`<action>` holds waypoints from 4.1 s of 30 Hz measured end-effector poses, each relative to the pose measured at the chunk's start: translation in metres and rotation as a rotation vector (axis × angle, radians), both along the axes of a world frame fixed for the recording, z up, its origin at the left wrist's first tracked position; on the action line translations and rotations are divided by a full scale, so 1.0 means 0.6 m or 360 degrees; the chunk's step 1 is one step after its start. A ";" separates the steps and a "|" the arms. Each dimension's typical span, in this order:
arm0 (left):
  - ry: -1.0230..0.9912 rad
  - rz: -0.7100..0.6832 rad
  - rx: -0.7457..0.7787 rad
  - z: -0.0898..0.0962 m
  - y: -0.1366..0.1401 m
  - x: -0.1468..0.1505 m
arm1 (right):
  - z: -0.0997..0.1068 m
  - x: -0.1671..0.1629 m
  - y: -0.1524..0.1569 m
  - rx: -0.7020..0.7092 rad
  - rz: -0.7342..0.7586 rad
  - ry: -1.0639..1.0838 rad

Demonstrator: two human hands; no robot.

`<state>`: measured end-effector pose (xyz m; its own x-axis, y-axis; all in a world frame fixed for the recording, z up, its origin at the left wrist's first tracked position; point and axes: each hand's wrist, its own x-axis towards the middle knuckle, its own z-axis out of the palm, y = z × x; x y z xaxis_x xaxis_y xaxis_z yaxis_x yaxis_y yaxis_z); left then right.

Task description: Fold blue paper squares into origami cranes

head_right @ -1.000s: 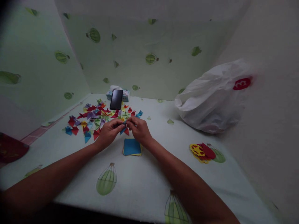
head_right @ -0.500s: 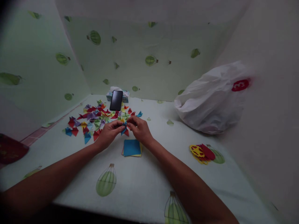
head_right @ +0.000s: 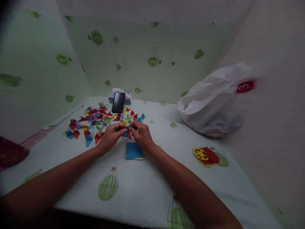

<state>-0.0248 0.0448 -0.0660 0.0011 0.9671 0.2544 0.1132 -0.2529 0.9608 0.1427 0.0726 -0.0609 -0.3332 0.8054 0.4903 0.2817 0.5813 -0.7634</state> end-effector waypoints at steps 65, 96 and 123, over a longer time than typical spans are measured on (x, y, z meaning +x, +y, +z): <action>0.0196 0.0232 0.0056 -0.008 0.008 -0.005 | -0.031 0.027 0.048 0.0071 -0.0236 -0.0533; 0.0435 0.0137 0.0263 -0.014 0.008 -0.008 | -0.047 0.046 0.062 -0.0037 -0.0418 -0.0629; 0.1800 -0.0775 0.0240 0.003 -0.014 0.003 | -0.023 0.106 -0.047 -0.0261 0.0142 -0.0835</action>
<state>-0.0228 0.0363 -0.0640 0.6431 0.7656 -0.0145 0.7226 -0.6005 0.3425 0.2066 0.0446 -0.0749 -0.5693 0.8146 0.1109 0.6035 0.5057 -0.6165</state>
